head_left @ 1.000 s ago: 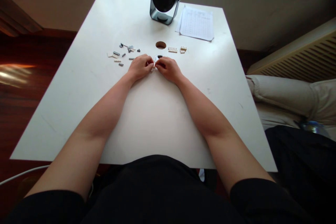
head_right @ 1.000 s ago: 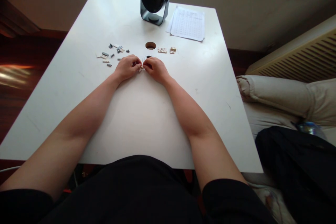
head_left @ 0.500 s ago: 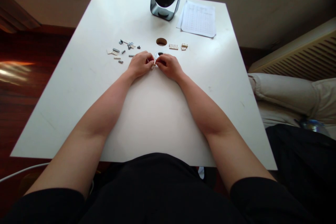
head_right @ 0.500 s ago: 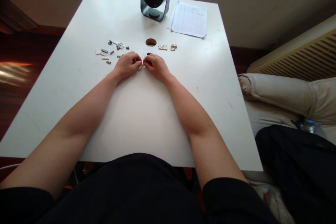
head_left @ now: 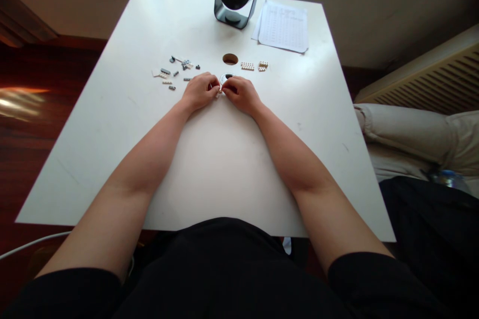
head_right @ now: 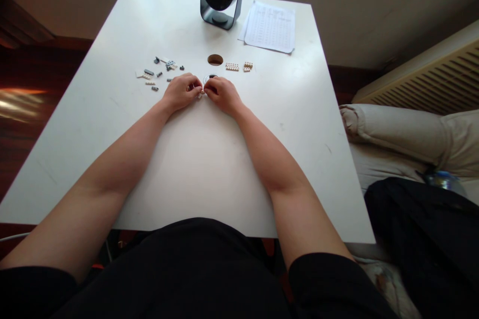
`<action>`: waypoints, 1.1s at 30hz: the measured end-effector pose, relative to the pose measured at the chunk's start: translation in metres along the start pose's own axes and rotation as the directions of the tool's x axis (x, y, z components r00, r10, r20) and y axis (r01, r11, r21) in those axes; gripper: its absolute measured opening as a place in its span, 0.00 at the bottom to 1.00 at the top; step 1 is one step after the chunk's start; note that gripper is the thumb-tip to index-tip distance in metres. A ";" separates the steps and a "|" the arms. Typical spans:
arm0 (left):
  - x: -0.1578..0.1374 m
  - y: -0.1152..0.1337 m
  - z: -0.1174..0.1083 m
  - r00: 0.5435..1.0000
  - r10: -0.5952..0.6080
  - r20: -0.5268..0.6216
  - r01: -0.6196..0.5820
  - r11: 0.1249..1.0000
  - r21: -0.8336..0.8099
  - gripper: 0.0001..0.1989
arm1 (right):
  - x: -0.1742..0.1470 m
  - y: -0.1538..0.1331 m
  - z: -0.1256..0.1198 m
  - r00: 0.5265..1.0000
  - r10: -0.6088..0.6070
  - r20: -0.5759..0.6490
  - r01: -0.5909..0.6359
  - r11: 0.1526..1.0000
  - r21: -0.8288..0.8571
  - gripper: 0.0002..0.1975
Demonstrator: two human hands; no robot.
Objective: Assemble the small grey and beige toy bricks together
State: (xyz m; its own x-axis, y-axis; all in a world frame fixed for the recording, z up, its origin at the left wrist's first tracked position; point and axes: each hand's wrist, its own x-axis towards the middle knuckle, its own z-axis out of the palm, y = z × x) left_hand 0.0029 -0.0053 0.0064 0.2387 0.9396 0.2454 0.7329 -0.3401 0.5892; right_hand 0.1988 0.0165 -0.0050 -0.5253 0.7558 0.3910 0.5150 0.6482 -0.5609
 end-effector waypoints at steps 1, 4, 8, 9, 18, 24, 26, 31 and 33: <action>0.000 0.000 0.000 1.000 0.001 -0.002 -0.001 1.000 0.003 0.08 | 0.000 0.000 0.000 1.000 -0.001 -0.001 0.001 1.000 0.000 0.10; 0.000 0.001 0.000 1.000 0.007 -0.008 -0.007 1.000 0.016 0.07 | 0.000 -0.001 -0.001 1.000 -0.005 -0.004 0.005 1.000 -0.003 0.09; 0.000 0.002 -0.001 1.000 0.012 -0.008 -0.012 1.000 0.027 0.07 | 0.000 -0.004 -0.002 1.000 -0.003 -0.009 0.003 1.000 0.004 0.09; 0.000 0.003 -0.001 1.000 0.013 -0.005 -0.013 1.000 0.028 0.07 | 0.000 -0.005 -0.002 1.000 -0.001 -0.009 0.001 1.000 0.008 0.09; 0.000 0.004 -0.002 1.000 0.005 0.000 -0.005 0.999 0.038 0.07 | 0.000 0.001 0.001 1.000 -0.009 -0.022 0.009 1.000 0.004 0.09; 0.000 0.002 -0.001 1.000 0.019 -0.008 -0.018 0.999 0.052 0.07 | 0.000 0.000 0.001 1.000 -0.013 -0.022 0.013 1.000 0.004 0.09; 0.000 0.001 0.000 1.000 0.017 -0.006 -0.016 0.999 0.052 0.07 | 0.000 -0.001 0.001 1.000 -0.013 -0.023 0.013 1.000 0.003 0.09; 0.000 0.001 0.001 1.000 0.011 0.000 -0.011 0.999 0.046 0.07 | 0.000 -0.001 0.001 1.000 -0.011 -0.027 0.011 1.000 0.008 0.09; 0.000 0.001 0.001 1.000 0.009 0.001 -0.009 0.999 0.043 0.07 | 0.000 -0.001 0.000 1.000 -0.005 -0.024 0.005 1.000 0.011 0.08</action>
State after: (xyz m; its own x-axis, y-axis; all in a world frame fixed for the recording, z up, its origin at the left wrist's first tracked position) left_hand 0.0041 -0.0054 0.0066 0.2454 0.9366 0.2501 0.7574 -0.3462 0.5537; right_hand 0.1976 0.0157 -0.0046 -0.5113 0.7546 0.4114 0.5045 0.6510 -0.5671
